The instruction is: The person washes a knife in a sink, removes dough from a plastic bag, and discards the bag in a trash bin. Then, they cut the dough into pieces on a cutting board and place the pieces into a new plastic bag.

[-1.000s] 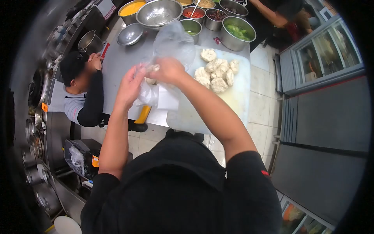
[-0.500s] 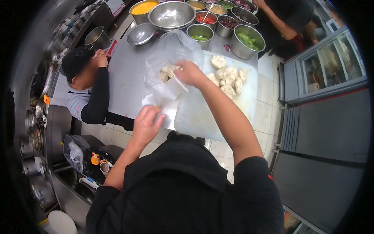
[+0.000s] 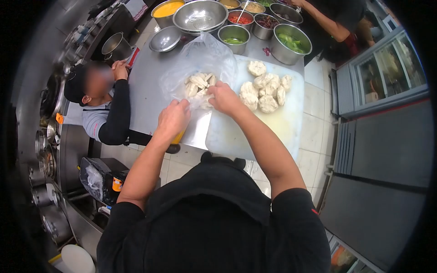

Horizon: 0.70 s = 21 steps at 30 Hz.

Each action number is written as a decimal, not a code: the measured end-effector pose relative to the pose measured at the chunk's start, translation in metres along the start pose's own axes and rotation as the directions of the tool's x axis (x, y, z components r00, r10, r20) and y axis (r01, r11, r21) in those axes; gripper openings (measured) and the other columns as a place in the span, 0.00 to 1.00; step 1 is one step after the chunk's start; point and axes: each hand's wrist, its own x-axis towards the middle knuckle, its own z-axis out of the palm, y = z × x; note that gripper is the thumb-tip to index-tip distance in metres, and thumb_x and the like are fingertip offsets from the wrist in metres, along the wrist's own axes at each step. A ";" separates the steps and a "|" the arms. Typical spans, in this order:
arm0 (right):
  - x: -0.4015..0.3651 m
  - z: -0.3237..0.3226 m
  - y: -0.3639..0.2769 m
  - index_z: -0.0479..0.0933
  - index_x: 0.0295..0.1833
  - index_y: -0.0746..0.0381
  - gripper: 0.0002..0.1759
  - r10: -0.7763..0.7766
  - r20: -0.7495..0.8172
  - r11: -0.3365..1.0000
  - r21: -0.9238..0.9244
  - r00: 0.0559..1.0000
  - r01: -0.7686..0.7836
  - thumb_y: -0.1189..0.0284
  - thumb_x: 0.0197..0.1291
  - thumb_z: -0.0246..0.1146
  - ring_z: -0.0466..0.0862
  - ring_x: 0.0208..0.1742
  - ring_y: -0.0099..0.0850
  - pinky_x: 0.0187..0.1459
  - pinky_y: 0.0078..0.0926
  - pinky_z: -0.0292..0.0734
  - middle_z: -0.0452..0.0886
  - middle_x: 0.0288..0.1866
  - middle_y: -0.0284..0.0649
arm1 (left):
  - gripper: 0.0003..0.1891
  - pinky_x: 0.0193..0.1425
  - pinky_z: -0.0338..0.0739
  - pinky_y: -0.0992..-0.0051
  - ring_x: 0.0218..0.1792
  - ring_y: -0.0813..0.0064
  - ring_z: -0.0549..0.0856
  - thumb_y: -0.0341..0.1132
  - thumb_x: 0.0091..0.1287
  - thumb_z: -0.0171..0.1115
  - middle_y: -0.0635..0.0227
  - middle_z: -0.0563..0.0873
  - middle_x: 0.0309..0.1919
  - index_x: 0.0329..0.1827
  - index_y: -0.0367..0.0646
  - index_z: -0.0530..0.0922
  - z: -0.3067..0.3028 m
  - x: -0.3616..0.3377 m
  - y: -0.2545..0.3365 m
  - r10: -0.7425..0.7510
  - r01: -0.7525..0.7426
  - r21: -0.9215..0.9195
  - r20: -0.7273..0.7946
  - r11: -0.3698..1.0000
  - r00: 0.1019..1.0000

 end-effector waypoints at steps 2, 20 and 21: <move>0.004 -0.003 0.004 0.86 0.47 0.59 0.13 0.115 0.003 0.989 0.093 0.993 -0.115 0.70 0.56 0.73 0.86 0.45 0.42 0.50 0.36 0.80 0.85 0.46 0.50 | 0.12 0.50 0.82 0.50 0.45 0.45 0.87 0.36 0.68 0.62 0.51 0.82 0.48 0.51 0.44 0.81 -0.001 -0.002 -0.002 -0.016 0.016 0.015 0.004 1.000 1.000; 0.014 -0.004 -0.071 0.63 0.79 0.59 0.56 -0.211 0.080 0.963 -0.153 0.974 0.222 0.41 0.50 0.74 0.61 0.79 0.60 0.74 0.57 0.60 0.62 0.77 0.63 | 0.27 0.57 0.80 0.55 0.56 0.45 0.81 0.34 0.58 0.76 0.44 0.69 0.67 0.59 0.38 0.76 0.044 -0.111 -0.059 -0.043 -0.036 -0.215 -0.351 0.976 0.936; 0.016 0.003 -0.076 0.59 0.81 0.57 0.59 -0.162 0.131 0.957 -0.222 0.978 0.188 0.40 0.49 0.73 0.57 0.80 0.63 0.74 0.62 0.57 0.58 0.79 0.64 | 0.25 0.59 0.78 0.53 0.58 0.44 0.79 0.35 0.58 0.76 0.44 0.69 0.66 0.57 0.38 0.76 0.044 -0.112 -0.054 -0.051 -0.020 -0.195 -0.349 0.981 0.936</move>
